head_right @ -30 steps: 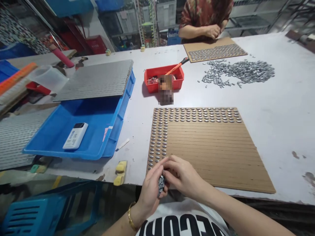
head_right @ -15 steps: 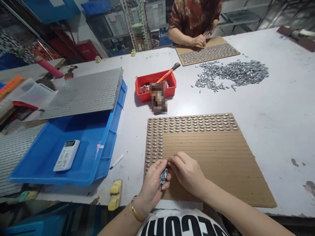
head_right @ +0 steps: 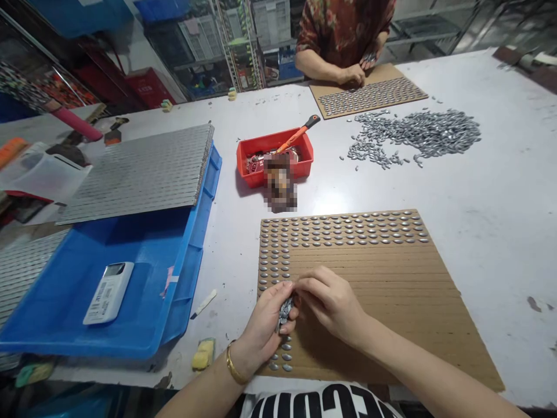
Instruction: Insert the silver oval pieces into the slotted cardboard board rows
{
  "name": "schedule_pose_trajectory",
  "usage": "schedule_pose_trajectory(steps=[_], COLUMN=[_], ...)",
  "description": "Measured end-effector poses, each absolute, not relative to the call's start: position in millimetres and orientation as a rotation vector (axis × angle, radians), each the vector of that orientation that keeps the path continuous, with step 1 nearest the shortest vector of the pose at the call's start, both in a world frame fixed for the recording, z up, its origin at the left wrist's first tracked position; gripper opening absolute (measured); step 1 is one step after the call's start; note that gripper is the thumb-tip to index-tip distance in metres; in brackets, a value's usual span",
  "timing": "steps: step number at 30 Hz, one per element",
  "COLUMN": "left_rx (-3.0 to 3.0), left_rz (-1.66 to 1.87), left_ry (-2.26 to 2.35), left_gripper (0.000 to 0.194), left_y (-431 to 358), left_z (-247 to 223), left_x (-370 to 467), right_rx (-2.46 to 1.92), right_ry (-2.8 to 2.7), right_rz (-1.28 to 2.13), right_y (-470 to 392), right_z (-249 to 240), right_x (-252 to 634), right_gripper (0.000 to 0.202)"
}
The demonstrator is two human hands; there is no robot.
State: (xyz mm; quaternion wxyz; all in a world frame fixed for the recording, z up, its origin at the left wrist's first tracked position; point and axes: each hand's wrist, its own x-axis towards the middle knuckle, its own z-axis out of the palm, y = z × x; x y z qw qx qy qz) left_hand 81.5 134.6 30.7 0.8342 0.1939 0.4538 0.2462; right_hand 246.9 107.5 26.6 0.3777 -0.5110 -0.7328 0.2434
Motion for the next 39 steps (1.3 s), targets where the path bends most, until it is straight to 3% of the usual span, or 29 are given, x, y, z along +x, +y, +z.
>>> schedule_pose_trajectory(steps=[9, 16, 20, 29, 34, 39], left_rx=[0.461, 0.336, 0.35, 0.328, 0.316, 0.335], left_rz=[0.507, 0.624, 0.58, 0.529, 0.592, 0.629], left_ry=[1.014, 1.025, 0.991, 0.993, 1.026, 1.019], left_gripper=[0.029, 0.033, 0.022, 0.031, 0.028, 0.031], left_y=[147, 153, 147, 147, 150, 152], left_z=[28, 36, 35, 23, 22, 25], left_x=[79, 75, 74, 70, 70, 70], right_rx=[-1.334, -1.456, -1.5, -1.552, -1.547, -1.464], right_ry=[-1.838, -1.982, -2.156, -2.305, -2.281, -1.961], right_rz=[0.683, 0.274, 0.191, 0.09, 0.179, 0.561], right_y=[112, 141, 160, 170, 173, 163], right_z=[19, -17, -32, -32, -29, -9], right_x=[247, 257, 255, 254, 254, 256], right_gripper=[0.016, 0.019, 0.022, 0.025, 0.025, 0.021])
